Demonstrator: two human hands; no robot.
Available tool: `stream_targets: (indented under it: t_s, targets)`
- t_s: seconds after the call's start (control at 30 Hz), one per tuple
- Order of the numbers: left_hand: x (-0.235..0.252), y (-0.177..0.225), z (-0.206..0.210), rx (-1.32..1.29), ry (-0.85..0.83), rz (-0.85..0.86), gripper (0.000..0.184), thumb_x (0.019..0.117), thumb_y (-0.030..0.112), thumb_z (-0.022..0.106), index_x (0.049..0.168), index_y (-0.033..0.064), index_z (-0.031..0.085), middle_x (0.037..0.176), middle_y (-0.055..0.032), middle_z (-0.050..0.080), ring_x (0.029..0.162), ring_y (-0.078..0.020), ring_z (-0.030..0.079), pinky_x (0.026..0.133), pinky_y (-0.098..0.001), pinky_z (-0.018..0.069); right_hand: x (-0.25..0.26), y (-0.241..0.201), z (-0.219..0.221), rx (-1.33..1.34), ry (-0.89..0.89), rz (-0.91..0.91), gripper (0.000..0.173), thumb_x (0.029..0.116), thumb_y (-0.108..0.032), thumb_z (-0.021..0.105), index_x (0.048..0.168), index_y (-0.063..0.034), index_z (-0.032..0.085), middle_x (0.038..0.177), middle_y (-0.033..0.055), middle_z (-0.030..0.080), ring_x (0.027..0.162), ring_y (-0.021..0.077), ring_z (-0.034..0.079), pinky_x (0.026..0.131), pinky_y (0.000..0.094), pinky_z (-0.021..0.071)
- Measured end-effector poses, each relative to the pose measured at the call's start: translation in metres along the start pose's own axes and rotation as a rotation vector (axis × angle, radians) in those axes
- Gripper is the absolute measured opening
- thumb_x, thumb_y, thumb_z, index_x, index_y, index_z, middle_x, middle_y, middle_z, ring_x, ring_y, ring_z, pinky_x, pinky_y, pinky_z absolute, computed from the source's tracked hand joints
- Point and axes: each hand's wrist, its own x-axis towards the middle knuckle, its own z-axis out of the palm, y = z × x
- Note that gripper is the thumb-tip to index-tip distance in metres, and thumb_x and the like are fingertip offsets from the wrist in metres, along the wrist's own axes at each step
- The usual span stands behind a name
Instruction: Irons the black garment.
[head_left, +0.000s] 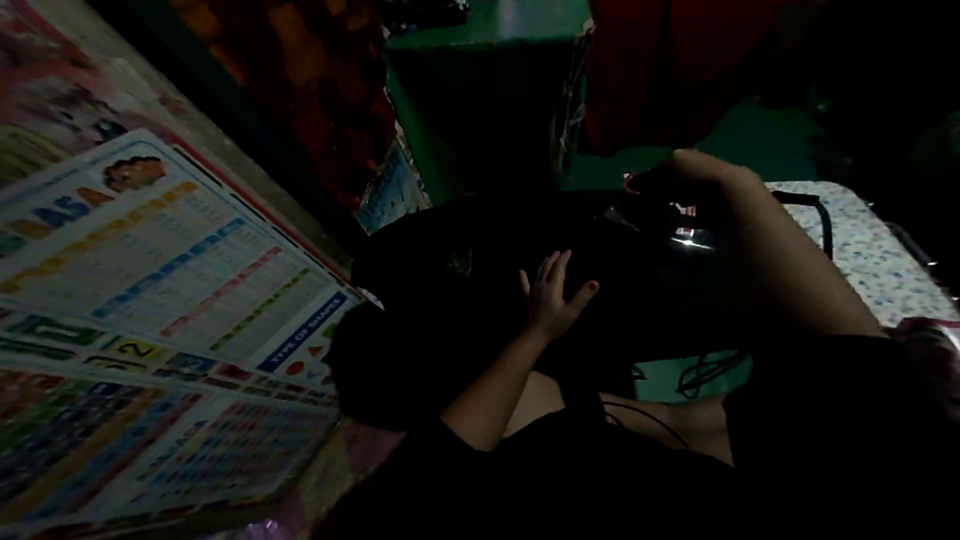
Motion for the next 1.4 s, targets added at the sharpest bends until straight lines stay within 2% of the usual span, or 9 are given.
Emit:
stream_targets:
  t_s: [0.13, 0.37, 0.53, 0.7, 0.9, 1.07, 1.17, 1.27, 1.4]
  targets:
    - [-0.014, -0.011, 0.002, -0.326, 0.372, 0.068, 0.065, 0.1033, 0.035, 0.051, 0.149, -0.0095, 0.038, 0.151, -0.0289, 0.045, 0.139, -0.0347, 0.047, 0.115, -0.0472, 0.0395, -0.061, -0.031, 0.006, 0.001, -0.081, -0.176, 0.028, 0.0951, -0.009, 0.074, 0.119, 0.0033, 0.070, 0.112, 0.0293, 0.069, 0.108, 0.0474, 0.065, 0.095, 0.0664, 0.0475]
    - [-0.044, -0.015, -0.034, -0.350, 0.952, 0.199, 0.059, 0.1045, 0.023, 0.043, 0.141, -0.0220, 0.031, 0.145, -0.0341, 0.044, 0.135, -0.0212, 0.048, 0.109, -0.0291, 0.0411, -0.112, -0.095, 0.046, -0.004, -0.057, -0.377, 0.017, 0.0967, -0.013, 0.071, 0.110, -0.0026, 0.075, 0.104, 0.0220, 0.073, 0.102, 0.0419, 0.069, 0.090, 0.0647, 0.0519]
    - [-0.042, 0.007, -0.094, -0.126, 0.741, 0.379, 0.045, 0.1069, 0.025, 0.042, 0.124, -0.0138, 0.057, 0.122, -0.0245, 0.062, 0.114, -0.0204, 0.061, 0.101, -0.0326, 0.0494, -0.101, -0.186, 0.072, 0.011, -0.003, -0.472, 0.019, 0.1010, -0.019, 0.065, 0.107, -0.0028, 0.073, 0.101, 0.0196, 0.071, 0.099, 0.0390, 0.069, 0.086, 0.0622, 0.0539]
    - [-0.023, 0.032, -0.124, 0.032, 0.403, 0.148, 0.054, 0.1102, 0.033, 0.034, 0.145, -0.0067, 0.046, 0.135, -0.0295, 0.057, 0.122, -0.0330, 0.060, 0.104, -0.0430, 0.0480, -0.091, -0.220, 0.081, 0.187, 0.072, -0.633, 0.026, 0.1038, -0.010, 0.059, 0.125, 0.0029, 0.066, 0.123, 0.0235, 0.067, 0.117, 0.0374, 0.065, 0.101, 0.0542, 0.0506]
    - [-0.004, 0.044, -0.112, 0.560, 0.084, -0.101, 0.063, 0.1016, 0.058, 0.051, 0.113, -0.0006, 0.070, 0.106, -0.0247, 0.072, 0.109, -0.0426, 0.067, 0.097, -0.0618, 0.0462, -0.166, -0.120, 0.023, 0.096, 0.299, -0.665, 0.029, 0.1000, -0.011, 0.065, 0.126, 0.0014, 0.067, 0.129, 0.0239, 0.062, 0.118, 0.0371, 0.063, 0.100, 0.0511, 0.0529]
    - [0.013, 0.071, -0.090, 0.560, -0.006, -0.078, 0.076, 0.0879, 0.074, 0.059, 0.110, 0.0033, 0.073, 0.111, -0.0202, 0.072, 0.113, -0.0371, 0.066, 0.100, -0.0579, 0.0462, -0.234, 0.049, 0.054, -0.073, 0.232, 0.152, 0.031, 0.1042, -0.025, 0.063, 0.102, 0.0049, 0.070, 0.099, 0.0328, 0.069, 0.098, 0.0544, 0.067, 0.081, 0.0750, 0.0493]
    - [0.032, 0.089, -0.057, 0.556, -0.065, 0.018, 0.076, 0.0883, 0.075, 0.057, 0.113, 0.0056, 0.073, 0.115, -0.0170, 0.072, 0.115, -0.0342, 0.066, 0.102, -0.0566, 0.0463, -0.241, 0.144, 0.104, 0.029, -0.119, 0.449, 0.055, 0.1080, -0.036, 0.055, 0.120, 0.0166, 0.063, 0.119, 0.0418, 0.062, 0.116, 0.0583, 0.059, 0.100, 0.0737, 0.0416]
    - [0.050, 0.116, -0.027, 0.567, -0.170, 0.125, 0.078, 0.0908, 0.075, 0.054, 0.119, 0.0044, 0.072, 0.120, -0.0177, 0.071, 0.119, -0.0332, 0.065, 0.104, -0.0549, 0.0448, -0.253, 0.138, 0.132, 0.695, 0.001, 0.523, 0.050, 0.1119, -0.028, 0.046, 0.150, 0.0034, 0.040, 0.144, 0.0302, 0.050, 0.123, 0.0395, 0.058, 0.099, 0.0529, 0.0495]
    - [0.063, 0.138, -0.011, 0.588, -0.284, 0.144, 0.081, 0.0912, 0.077, 0.050, 0.121, 0.0044, 0.069, 0.123, -0.0158, 0.070, 0.121, -0.0300, 0.063, 0.105, -0.0529, 0.0442, -0.245, 0.129, 0.163, 1.151, 0.323, 0.494, 0.038, 0.1113, -0.028, 0.047, 0.139, -0.0025, 0.047, 0.122, 0.0095, 0.060, 0.100, 0.0122, 0.066, 0.079, 0.0313, 0.0582]
